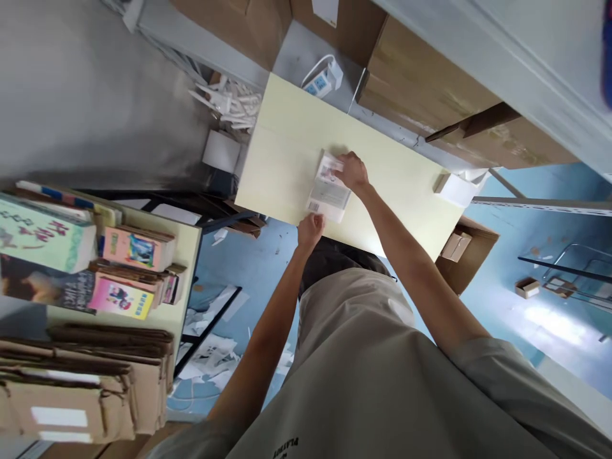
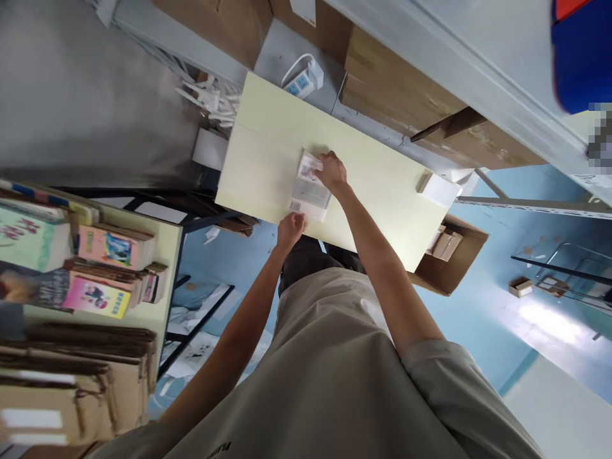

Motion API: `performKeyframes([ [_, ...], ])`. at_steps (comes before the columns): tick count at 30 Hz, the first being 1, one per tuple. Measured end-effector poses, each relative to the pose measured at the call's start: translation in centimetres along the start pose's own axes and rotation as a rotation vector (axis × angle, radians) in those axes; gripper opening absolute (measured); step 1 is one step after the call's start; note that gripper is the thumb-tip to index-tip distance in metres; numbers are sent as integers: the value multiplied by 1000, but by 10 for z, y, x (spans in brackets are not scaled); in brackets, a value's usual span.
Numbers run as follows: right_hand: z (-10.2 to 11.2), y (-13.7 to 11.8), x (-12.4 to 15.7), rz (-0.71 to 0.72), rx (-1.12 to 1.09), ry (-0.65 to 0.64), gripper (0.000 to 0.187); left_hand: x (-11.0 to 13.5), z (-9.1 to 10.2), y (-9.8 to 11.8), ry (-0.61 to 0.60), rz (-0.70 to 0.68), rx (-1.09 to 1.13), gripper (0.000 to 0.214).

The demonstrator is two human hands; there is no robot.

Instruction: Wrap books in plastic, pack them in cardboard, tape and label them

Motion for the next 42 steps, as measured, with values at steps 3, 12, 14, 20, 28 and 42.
performKeyframes([
  [3,6,-11,18,-103,28,3,49,-11,19,6,-106,-17,-169,33],
  [12,17,-71,107,-113,46,-18,74,-94,61,74,-119,-394,-327,62],
  [14,9,-73,127,-173,56,-82,73,-100,57,83,-215,-454,-406,69],
  [20,-1,-77,145,-267,34,-103,59,-101,59,95,-392,-498,-576,67],
  [28,87,-97,139,-270,-79,229,59,-102,89,176,-342,-772,-327,56],
  [42,360,-131,27,155,-57,830,51,-96,173,445,51,-1179,192,37],
])
Point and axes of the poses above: each hand's wrist, its own x-axis away from the middle knuckle, its own z-axis out of the back of the hand, y = z × x, the point moved 6 cm from there along -x, towards the middle knuckle, and after that the axes turned 11 degrees about y, right-handed, at the moved point
